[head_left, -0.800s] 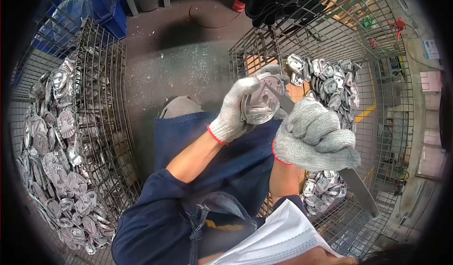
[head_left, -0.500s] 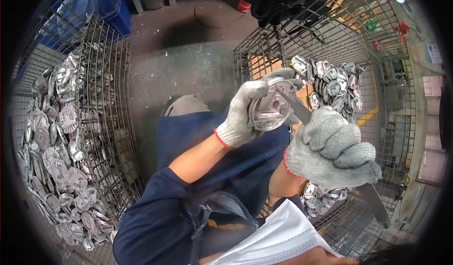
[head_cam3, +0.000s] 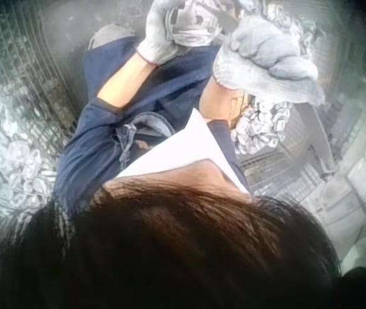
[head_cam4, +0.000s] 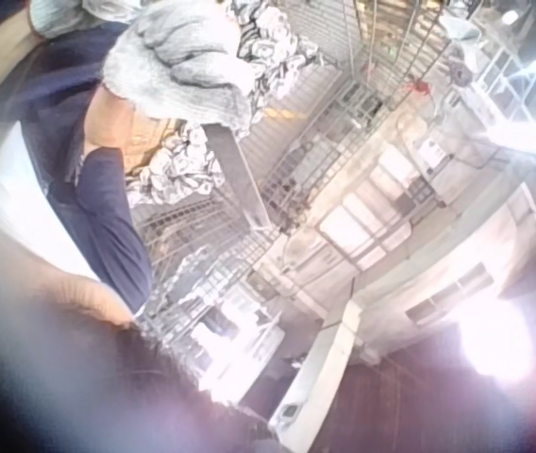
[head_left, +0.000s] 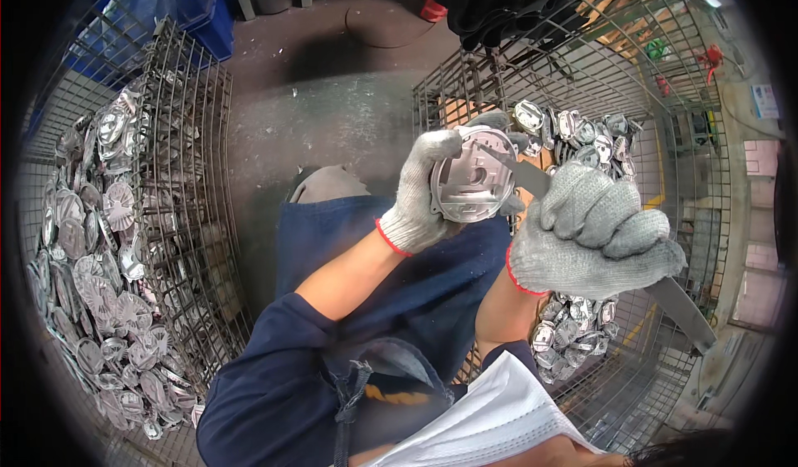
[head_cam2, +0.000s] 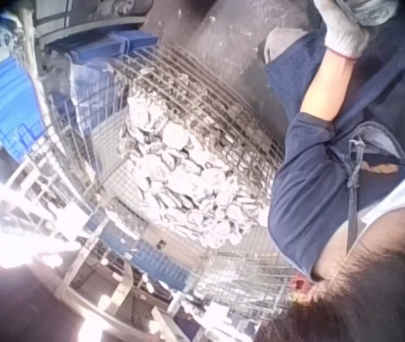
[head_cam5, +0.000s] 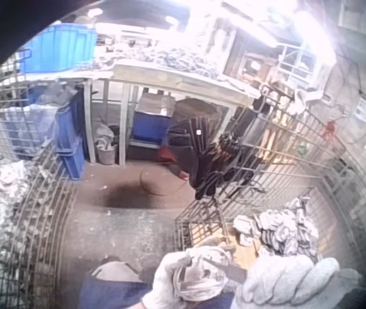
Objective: Using a handheld scraping tool to remove burrs and excess material from circular metal castings.
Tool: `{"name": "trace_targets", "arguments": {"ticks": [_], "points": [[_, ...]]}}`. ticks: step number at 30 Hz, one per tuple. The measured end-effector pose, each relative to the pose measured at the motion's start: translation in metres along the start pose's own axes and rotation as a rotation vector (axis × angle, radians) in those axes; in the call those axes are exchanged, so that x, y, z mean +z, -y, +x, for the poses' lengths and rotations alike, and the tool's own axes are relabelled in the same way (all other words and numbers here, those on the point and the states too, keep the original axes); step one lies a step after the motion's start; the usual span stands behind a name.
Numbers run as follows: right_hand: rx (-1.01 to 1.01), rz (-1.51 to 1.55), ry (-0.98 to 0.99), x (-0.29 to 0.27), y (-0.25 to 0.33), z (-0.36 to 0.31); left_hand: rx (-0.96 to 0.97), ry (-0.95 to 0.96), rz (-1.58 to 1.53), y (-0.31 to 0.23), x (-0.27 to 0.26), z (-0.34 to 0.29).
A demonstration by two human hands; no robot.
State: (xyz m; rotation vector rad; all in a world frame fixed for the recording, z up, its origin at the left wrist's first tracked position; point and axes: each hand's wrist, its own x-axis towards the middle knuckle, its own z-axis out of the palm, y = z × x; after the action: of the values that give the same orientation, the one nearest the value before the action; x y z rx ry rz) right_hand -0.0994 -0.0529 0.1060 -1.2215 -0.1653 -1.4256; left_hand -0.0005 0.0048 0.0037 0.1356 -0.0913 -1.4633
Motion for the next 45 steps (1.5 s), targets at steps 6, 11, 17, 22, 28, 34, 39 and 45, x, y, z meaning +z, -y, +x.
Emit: {"name": "trace_targets", "arguments": {"ticks": [6,11,17,22,28,34,39,45], "points": [[-0.058,-0.060,0.001,-0.002,-0.003,-0.012,-0.027,-0.084,0.083,0.000,-0.003,0.001],[0.169,-0.079,0.094,-0.022,0.004,0.011,-0.060,0.000,0.154,0.003,-0.003,0.002],[-0.039,0.019,0.113,-0.008,-0.009,0.016,-0.003,0.002,0.142,0.010,-0.003,0.004],[0.044,-0.119,-0.221,-0.003,-0.005,-0.006,-0.071,-0.108,0.219,0.016,-0.003,0.006],[-0.043,-0.128,0.178,-0.001,0.014,-0.006,-0.007,0.004,0.154,0.021,0.003,0.004],[-0.045,-0.061,-0.241,-0.004,0.036,-0.008,-0.116,-0.108,-0.118,0.009,-0.005,0.014],[-0.065,-0.102,-0.076,-0.027,0.035,-0.007,-0.145,0.077,-0.144,0.013,-0.010,0.011],[-0.026,-0.040,-0.034,-0.029,0.021,-0.008,-0.138,0.088,-0.145,0.009,-0.003,0.008]]}}
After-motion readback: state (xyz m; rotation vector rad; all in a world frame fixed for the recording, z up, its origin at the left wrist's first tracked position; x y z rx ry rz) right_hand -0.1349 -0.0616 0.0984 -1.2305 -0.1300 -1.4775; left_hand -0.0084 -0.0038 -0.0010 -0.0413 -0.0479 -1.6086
